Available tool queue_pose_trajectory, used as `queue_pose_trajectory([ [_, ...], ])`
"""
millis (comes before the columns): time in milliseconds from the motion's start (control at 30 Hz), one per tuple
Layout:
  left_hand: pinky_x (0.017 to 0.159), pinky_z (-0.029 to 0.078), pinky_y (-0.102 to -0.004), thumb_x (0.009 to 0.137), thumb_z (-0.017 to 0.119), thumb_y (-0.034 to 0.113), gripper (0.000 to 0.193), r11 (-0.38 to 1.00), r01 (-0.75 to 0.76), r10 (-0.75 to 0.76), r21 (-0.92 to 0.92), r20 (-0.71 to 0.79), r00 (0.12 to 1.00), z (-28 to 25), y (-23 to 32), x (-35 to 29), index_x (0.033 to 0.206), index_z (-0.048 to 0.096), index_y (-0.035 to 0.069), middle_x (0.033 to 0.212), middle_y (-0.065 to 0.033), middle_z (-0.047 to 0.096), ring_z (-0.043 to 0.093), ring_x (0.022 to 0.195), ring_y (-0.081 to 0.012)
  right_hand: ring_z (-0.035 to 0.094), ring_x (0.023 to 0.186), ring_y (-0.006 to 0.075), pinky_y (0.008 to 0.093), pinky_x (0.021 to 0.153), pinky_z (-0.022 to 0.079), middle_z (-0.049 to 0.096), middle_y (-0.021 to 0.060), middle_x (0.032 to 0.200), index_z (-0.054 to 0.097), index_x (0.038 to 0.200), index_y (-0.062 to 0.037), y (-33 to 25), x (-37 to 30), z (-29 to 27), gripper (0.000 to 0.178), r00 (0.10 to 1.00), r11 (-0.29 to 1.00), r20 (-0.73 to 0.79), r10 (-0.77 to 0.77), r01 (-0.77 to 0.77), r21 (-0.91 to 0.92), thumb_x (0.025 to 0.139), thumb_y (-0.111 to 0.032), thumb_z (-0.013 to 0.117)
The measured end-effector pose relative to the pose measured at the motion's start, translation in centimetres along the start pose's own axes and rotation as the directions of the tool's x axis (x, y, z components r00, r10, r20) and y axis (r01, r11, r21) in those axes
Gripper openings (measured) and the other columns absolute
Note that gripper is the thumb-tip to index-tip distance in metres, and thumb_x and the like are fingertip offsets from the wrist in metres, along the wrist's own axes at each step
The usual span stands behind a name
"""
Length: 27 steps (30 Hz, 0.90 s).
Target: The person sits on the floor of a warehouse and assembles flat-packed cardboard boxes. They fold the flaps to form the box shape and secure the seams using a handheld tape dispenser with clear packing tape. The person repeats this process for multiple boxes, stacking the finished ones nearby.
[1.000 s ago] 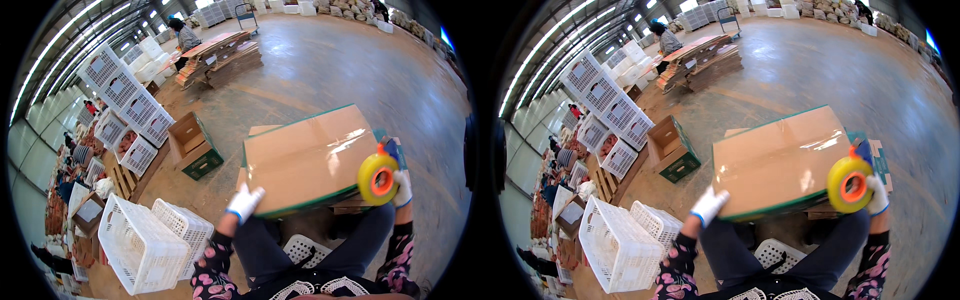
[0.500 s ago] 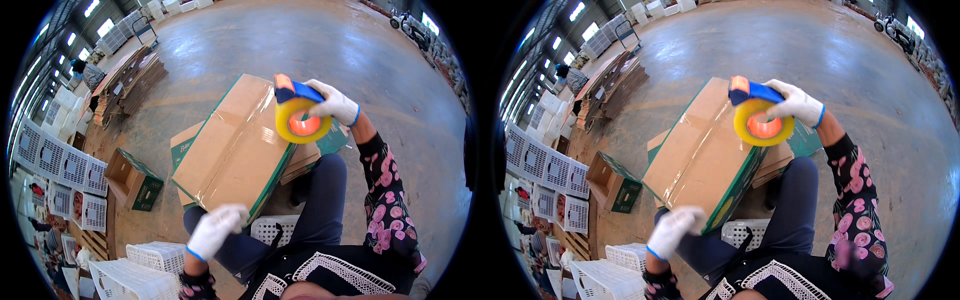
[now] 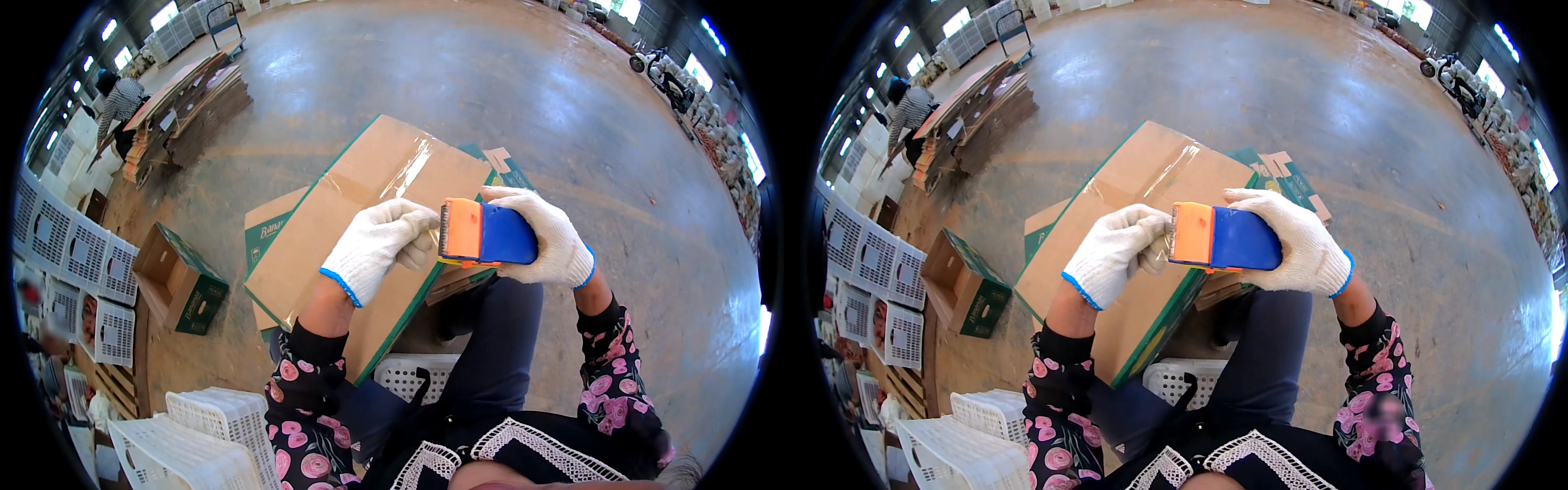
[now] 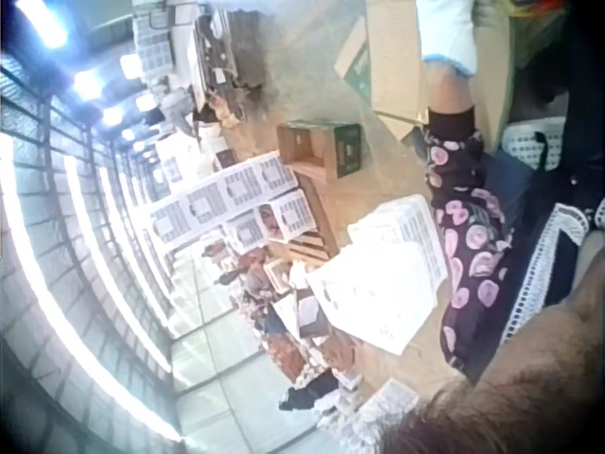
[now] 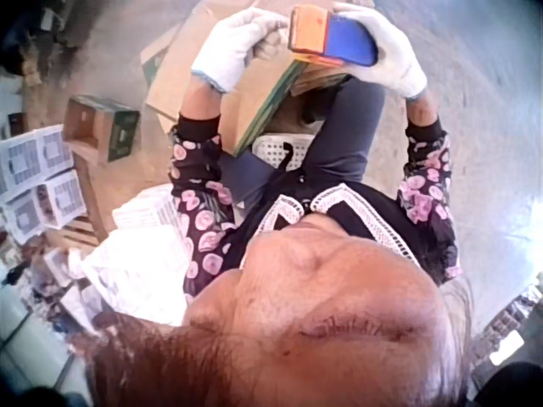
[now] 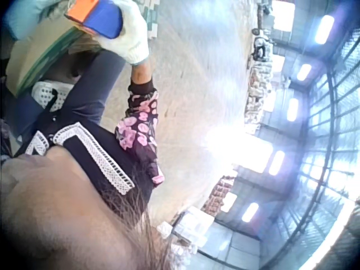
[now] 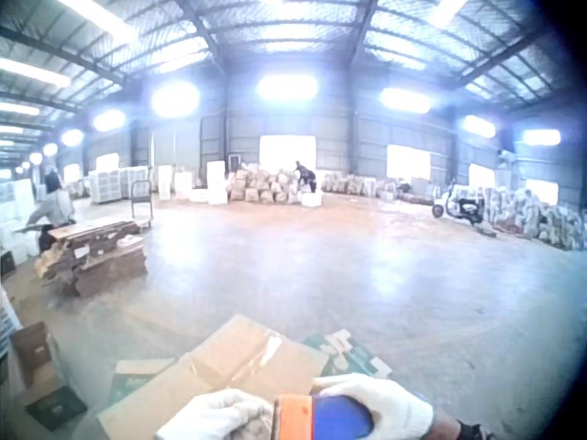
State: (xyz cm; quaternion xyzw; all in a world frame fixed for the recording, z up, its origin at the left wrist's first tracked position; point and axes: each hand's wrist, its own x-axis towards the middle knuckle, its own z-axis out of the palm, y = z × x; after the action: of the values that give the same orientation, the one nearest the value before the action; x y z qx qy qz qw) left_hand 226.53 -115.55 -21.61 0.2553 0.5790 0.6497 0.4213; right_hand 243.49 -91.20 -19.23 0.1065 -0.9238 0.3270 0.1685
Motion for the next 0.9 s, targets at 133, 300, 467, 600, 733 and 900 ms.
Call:
queue_pose_trajectory([
  [133, 0.066, 0.051, -0.0261, 0.112, 0.052, 0.033, 0.039, 0.979, -0.061, 0.057, -0.194, -0.029, 0.998, 0.1, 0.6, -0.6, 0.117, 0.067, -0.003, 0.084, -0.0047, 0.067, 0.061, 0.071, -0.0119, 0.059, 0.134, 0.033, 0.0428, 0.113, 0.046, 0.06, 0.0179, 0.146, 0.059, 0.136, -0.0046, 0.8, -0.8, 0.2, 0.078, 0.998, 0.994, -0.06, -0.021, 0.027, 0.102, 0.068, -0.023, 0.093],
  [300, 0.064, 0.048, -0.0254, 0.113, 0.047, 0.041, 0.047, 0.925, 0.079, -0.03, -0.373, 0.137, 0.99, 1.3, 0.8, -1.0, 0.115, 0.068, -0.001, 0.084, -0.0037, 0.066, 0.059, 0.07, -0.0109, 0.06, 0.132, 0.0329, 0.0427, 0.113, 0.047, 0.061, 0.0179, 0.144, 0.06, 0.136, -0.005, 0.7, -1.0, 0.4, 0.079, 0.997, 0.998, -0.061, -0.037, 0.041, 0.053, 0.066, -0.021, 0.093],
  [467, 0.062, 0.047, -0.0231, 0.109, 0.057, 0.028, 0.026, 0.994, 0.081, -0.084, 0.076, 0.046, 0.995, 2.1, 1.5, -1.2, 0.107, 0.07, 0.005, 0.08, 0.0017, 0.064, 0.056, 0.068, -0.0075, 0.061, 0.131, 0.0332, 0.0435, 0.111, 0.048, 0.061, 0.0176, 0.144, 0.06, 0.136, -0.0055, 0.5, -1.3, 0.5, 0.078, 0.998, 0.998, -0.063, -0.011, 0.015, 0.058, 0.067, -0.021, 0.093],
  [600, 0.064, 0.045, -0.022, 0.106, 0.058, 0.017, 0.019, 0.973, 0.038, -0.003, 0.227, -0.153, 0.988, 1.4, 1.6, 0.5, 0.103, 0.072, 0.004, 0.082, 0.0017, 0.066, 0.056, 0.07, -0.0055, 0.068, 0.119, 0.0339, 0.0404, 0.102, 0.054, 0.067, 0.0167, 0.131, 0.059, 0.135, -0.0067, -1.4, 0.0, 1.1, 0.074, 0.993, 0.994, -0.081, 0.086, -0.091, -0.058, 0.07, -0.019, 0.09],
  [733, 0.063, 0.044, -0.0242, 0.098, 0.062, 0.011, 0.014, 0.81, -0.156, 0.299, 0.565, -0.17, 0.939, -5.7, 0.1, 5.5, 0.097, 0.076, 0.007, 0.08, 0.0054, 0.064, 0.052, 0.07, -0.005, 0.07, 0.107, 0.0373, 0.0415, 0.095, 0.056, 0.069, 0.0182, 0.118, 0.061, 0.132, -0.0055, -2.0, 0.8, 2.3, 0.07, 0.969, 0.975, -0.145, 0.202, -0.213, -0.061, 0.069, -0.016, 0.088],
  [900, 0.057, 0.041, -0.0248, 0.1, 0.062, 0.016, 0.016, 0.764, 0.011, 0.279, 0.645, -0.346, 0.896, -16.8, 6.0, 11.5, 0.096, 0.077, 0.01, 0.073, 0.0054, 0.061, 0.05, 0.062, -0.0054, 0.071, 0.104, 0.0387, 0.0417, 0.092, 0.058, 0.07, 0.0196, 0.113, 0.061, 0.131, -0.0046, -1.8, -2.9, -0.1, 0.071, 0.904, 0.904, -0.219, 0.368, -0.403, -0.144, 0.068, -0.019, 0.091],
])
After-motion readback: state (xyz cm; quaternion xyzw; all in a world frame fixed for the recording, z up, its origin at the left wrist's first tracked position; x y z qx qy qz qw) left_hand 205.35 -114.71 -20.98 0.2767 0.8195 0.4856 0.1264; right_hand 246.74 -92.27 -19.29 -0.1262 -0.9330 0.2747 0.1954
